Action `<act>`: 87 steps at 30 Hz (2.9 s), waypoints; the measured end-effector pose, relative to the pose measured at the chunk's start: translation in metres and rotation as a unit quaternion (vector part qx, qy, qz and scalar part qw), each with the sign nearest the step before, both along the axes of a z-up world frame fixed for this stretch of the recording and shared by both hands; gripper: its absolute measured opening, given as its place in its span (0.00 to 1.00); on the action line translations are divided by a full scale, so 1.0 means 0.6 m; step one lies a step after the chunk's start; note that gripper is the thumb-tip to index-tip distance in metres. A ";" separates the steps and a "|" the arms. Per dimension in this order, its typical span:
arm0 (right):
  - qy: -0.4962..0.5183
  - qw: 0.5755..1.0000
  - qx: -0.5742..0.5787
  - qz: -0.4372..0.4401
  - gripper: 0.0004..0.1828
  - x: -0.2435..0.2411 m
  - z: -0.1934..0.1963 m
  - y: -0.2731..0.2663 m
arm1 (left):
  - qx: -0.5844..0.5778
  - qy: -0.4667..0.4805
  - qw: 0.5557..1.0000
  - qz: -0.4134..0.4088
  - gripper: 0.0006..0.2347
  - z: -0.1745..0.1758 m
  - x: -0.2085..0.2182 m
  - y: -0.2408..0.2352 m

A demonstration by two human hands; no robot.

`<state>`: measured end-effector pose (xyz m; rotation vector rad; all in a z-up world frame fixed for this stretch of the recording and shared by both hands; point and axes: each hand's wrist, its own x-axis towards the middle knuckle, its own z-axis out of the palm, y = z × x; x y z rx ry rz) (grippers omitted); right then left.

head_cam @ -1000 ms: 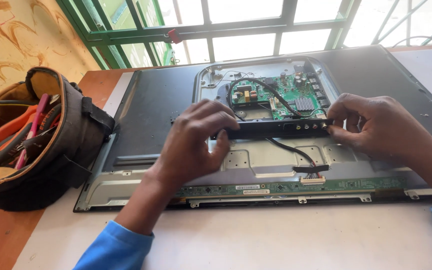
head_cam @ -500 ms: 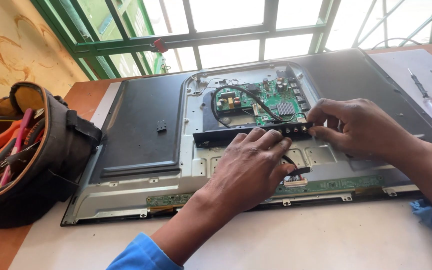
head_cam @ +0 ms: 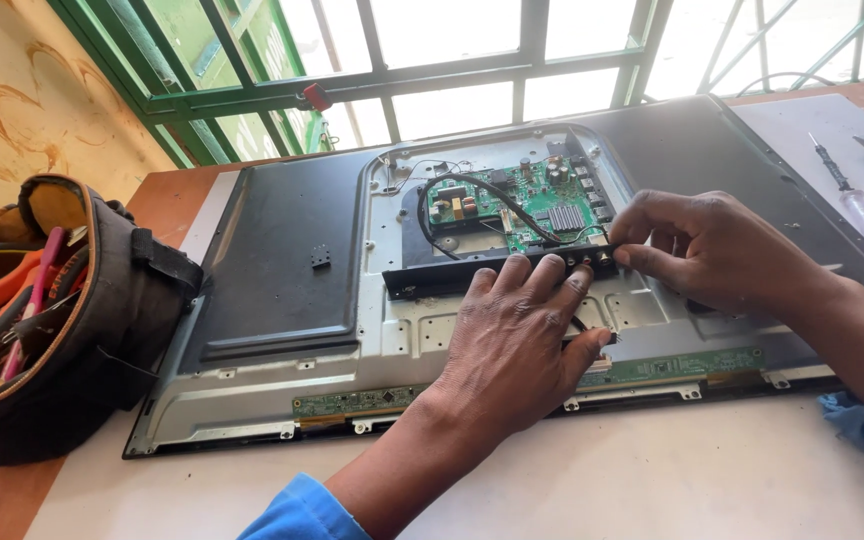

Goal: The person works on the back of a disassembled television, connecting wires to the circuit board and securing a black plastic cover. They use a hot glue gun to apply adhesive to a small metal bracket and attach it to the cover, then reposition the cover over the board.

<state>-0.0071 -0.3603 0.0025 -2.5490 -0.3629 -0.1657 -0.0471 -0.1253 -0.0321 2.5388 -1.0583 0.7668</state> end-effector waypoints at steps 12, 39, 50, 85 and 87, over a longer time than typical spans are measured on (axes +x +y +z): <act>0.005 1.000 0.012 0.009 0.06 -0.002 0.002 0.005 | -0.021 0.038 0.999 -0.029 0.25 -0.003 0.005 0.003; -0.021 0.990 0.114 -0.079 0.08 -0.034 0.025 -0.037 | 0.077 -0.102 0.987 -0.093 0.19 0.029 0.026 -0.009; -0.081 0.988 0.097 -0.094 0.10 -0.044 0.031 -0.027 | -0.037 -0.077 0.992 -0.093 0.09 0.056 0.084 -0.154; 0.025 0.694 0.712 -0.102 0.22 -0.009 -0.011 -0.360 | -0.257 -0.090 0.956 -0.108 0.07 0.027 0.057 -0.545; -0.001 0.685 0.708 -0.171 0.09 -0.014 0.020 -0.312 | -0.158 -0.056 0.975 -0.146 0.16 0.064 0.050 -0.467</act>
